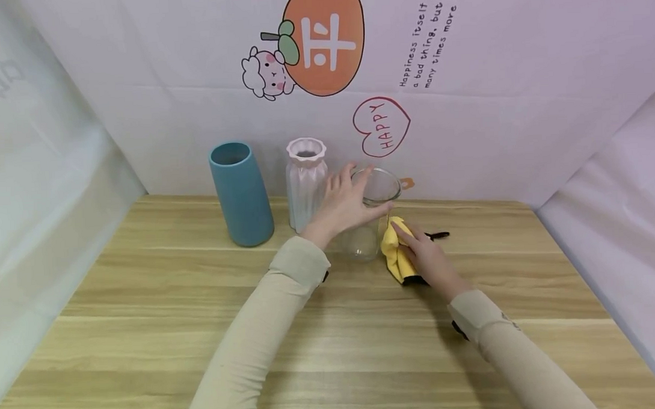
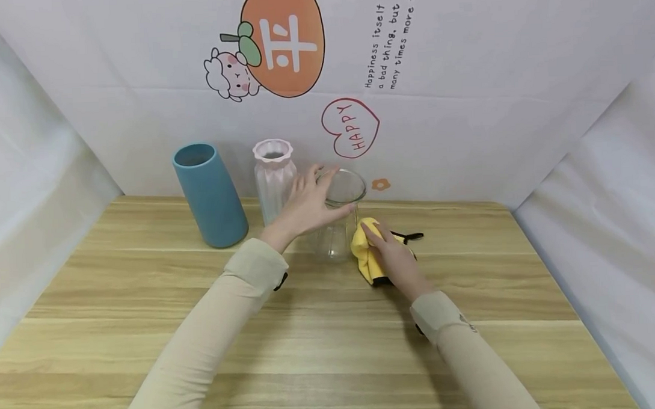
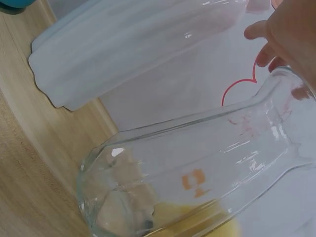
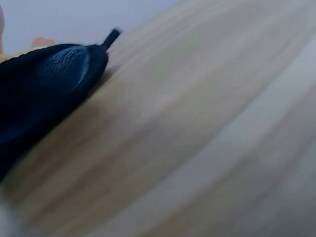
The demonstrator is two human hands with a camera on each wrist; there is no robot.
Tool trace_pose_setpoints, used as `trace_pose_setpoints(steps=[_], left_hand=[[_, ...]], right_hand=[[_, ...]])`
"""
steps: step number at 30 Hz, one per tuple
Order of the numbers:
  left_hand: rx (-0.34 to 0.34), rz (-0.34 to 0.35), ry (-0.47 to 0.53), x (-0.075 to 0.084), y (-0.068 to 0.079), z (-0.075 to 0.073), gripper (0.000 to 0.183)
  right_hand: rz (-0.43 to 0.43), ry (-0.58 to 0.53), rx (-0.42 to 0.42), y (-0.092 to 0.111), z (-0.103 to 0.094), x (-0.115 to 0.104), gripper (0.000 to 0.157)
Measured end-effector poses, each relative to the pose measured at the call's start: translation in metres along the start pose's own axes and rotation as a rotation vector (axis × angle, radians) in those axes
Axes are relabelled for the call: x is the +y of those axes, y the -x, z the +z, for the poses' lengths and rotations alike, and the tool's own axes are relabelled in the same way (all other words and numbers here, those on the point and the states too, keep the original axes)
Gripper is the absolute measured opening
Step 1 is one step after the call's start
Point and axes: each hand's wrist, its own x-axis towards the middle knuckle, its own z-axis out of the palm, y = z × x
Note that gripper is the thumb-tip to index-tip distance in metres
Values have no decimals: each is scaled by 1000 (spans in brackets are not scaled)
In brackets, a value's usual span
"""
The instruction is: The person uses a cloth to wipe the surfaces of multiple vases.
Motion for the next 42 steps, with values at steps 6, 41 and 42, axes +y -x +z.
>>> trace_pose_setpoints(steps=[6, 41, 42], left_hand=[[31, 0, -47, 0, 0, 3, 80], [-31, 11, -10, -2, -1, -2, 84], [-33, 10, -7, -2, -1, -2, 84]], right_hand=[[35, 78, -163, 4, -3, 3, 47], [-59, -11, -3, 1, -1, 4, 52], [-46, -11, -32, 3, -1, 5, 52]])
